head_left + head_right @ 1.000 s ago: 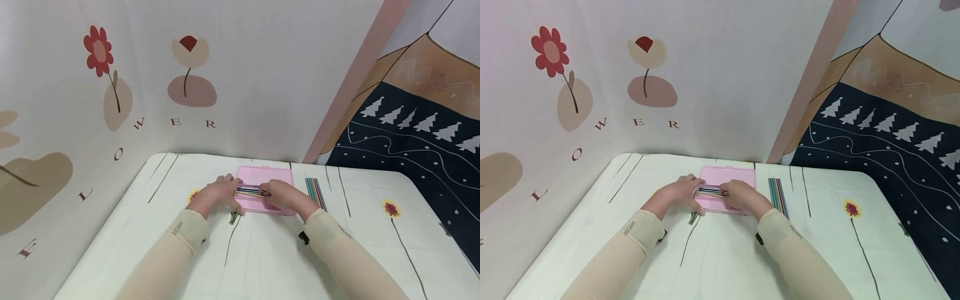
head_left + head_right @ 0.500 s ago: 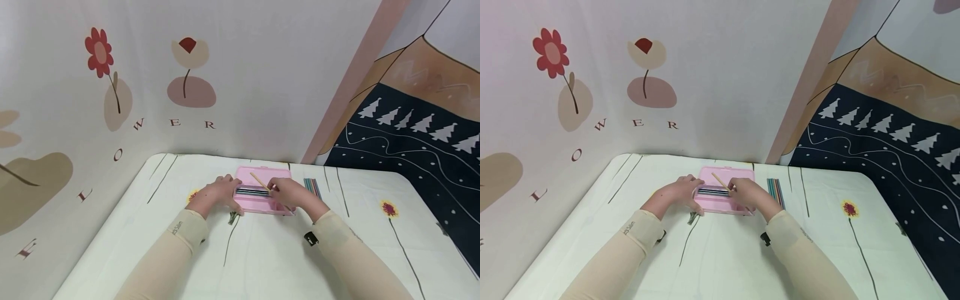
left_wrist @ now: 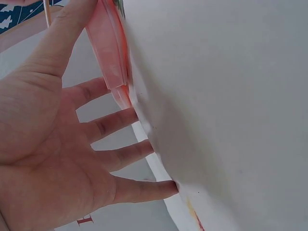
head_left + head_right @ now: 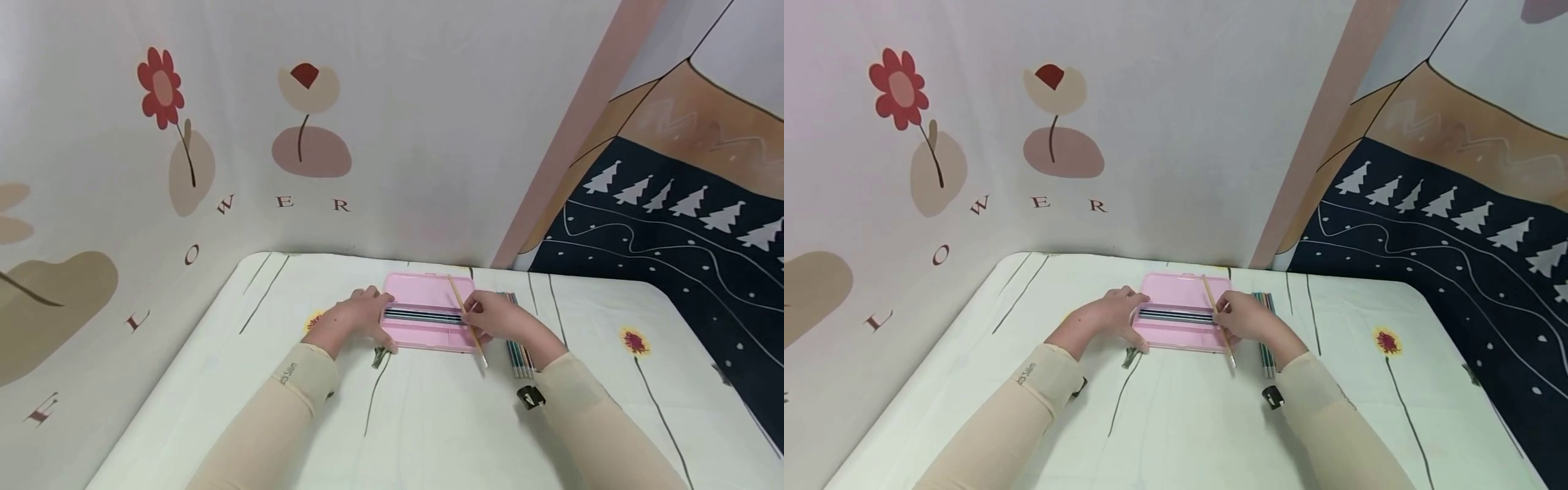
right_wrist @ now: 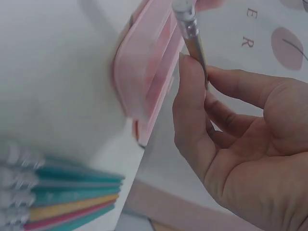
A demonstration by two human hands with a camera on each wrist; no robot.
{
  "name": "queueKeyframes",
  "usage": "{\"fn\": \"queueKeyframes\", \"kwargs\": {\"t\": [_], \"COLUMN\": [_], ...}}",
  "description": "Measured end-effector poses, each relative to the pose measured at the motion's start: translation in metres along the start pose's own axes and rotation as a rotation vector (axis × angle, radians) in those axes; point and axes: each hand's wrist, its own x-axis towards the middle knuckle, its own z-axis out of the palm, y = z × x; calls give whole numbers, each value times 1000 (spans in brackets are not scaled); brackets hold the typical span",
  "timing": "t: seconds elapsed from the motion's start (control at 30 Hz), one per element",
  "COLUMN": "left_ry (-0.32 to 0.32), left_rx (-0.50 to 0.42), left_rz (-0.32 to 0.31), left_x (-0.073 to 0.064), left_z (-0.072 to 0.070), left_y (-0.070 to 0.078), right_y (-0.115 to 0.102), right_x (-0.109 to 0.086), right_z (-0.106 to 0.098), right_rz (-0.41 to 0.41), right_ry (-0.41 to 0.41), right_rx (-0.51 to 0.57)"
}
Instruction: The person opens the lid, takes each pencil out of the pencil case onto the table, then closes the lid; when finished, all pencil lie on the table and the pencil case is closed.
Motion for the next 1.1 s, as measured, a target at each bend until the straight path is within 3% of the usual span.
{"fn": "queueKeyframes", "kwargs": {"t": [0.23,0.37,0.63,0.83,1.1], "left_ry": [-4,-6,3,4,-4], "left_rx": [16,4,9,10,14], "left_rz": [33,12,27,29,33], "left_x": [1,-1,-2,-2,-2], "left_z": [0,0,-1,0,-1], "left_y": [-1,-1,-1,-1,-1], "right_y": [26,42,72,90,94], "right_x": [-9,-15,-30,-29,-25], "right_z": [-18,-30,-53,-56,-52], "right_rz": [80,116,218,247,258], "right_ry": [49,53,103,110,95], "right_rx": [25,33,-38,-35,-19]}}
